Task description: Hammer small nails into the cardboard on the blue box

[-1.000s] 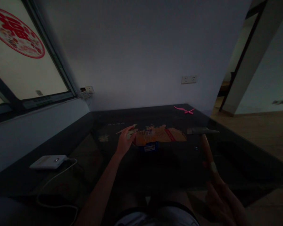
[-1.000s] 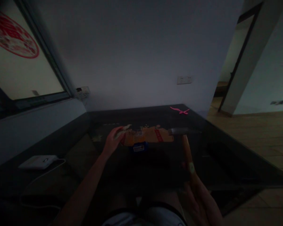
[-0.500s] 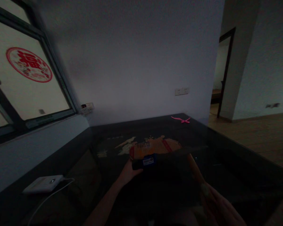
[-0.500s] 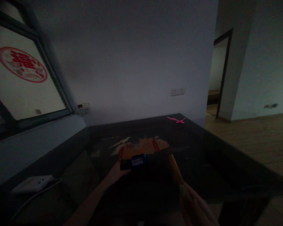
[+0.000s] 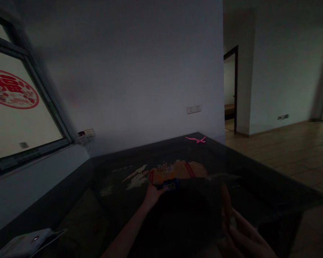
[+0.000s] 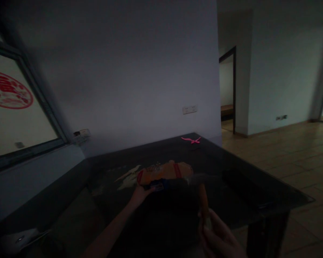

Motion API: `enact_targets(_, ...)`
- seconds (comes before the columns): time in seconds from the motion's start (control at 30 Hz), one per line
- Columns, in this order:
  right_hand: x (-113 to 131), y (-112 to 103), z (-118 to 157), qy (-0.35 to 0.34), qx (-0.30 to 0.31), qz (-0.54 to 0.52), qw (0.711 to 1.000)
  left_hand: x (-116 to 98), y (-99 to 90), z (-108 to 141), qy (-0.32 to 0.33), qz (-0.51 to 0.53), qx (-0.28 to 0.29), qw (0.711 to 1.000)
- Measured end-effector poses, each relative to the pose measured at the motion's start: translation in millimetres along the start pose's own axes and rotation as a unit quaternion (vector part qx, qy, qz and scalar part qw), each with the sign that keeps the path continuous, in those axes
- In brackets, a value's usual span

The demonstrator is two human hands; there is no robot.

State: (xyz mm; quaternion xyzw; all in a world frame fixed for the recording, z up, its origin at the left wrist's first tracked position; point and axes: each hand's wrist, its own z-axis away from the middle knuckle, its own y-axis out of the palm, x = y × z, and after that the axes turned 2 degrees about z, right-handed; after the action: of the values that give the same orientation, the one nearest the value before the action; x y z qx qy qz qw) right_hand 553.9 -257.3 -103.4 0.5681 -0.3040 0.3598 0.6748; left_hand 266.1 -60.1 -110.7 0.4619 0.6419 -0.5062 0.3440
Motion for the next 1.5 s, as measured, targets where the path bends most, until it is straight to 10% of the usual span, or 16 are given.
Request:
enact_targets(0.13, 26.2, -12.5, -2.6, -0.089, -0.007, 0.214, 0.973, 2.4, 33.1, -23.0, 0.029, 0.009, -0.014, 0.999)
enact_targets(0.4, 69.7, -17.1, -30.9, -0.221, 0.005, 0.62, 0.753, -7.9, 89.7, -68.3, 0.049, -0.064, -0.057, 0.995)
enact_targets(0.7, 61.5, 1.2, -101.2, -0.304, 0.027, 0.767, 0.564, -15.0, 134.2, -110.6, 0.073, 0.015, -0.03, 0.997)
enact_targets(1.1, 40.3, 32.7, -186.3, -0.304, 0.081, 0.768, 0.558, 3.9, 69.2, -45.5, 0.029, 0.032, 0.004, 0.999)
enact_targets(1.5, 30.5, 24.3, -207.4, -0.279, 0.093, 0.76, 0.58, -11.8, 62.5, -4.4, 0.127, -0.113, 0.053, 0.984)
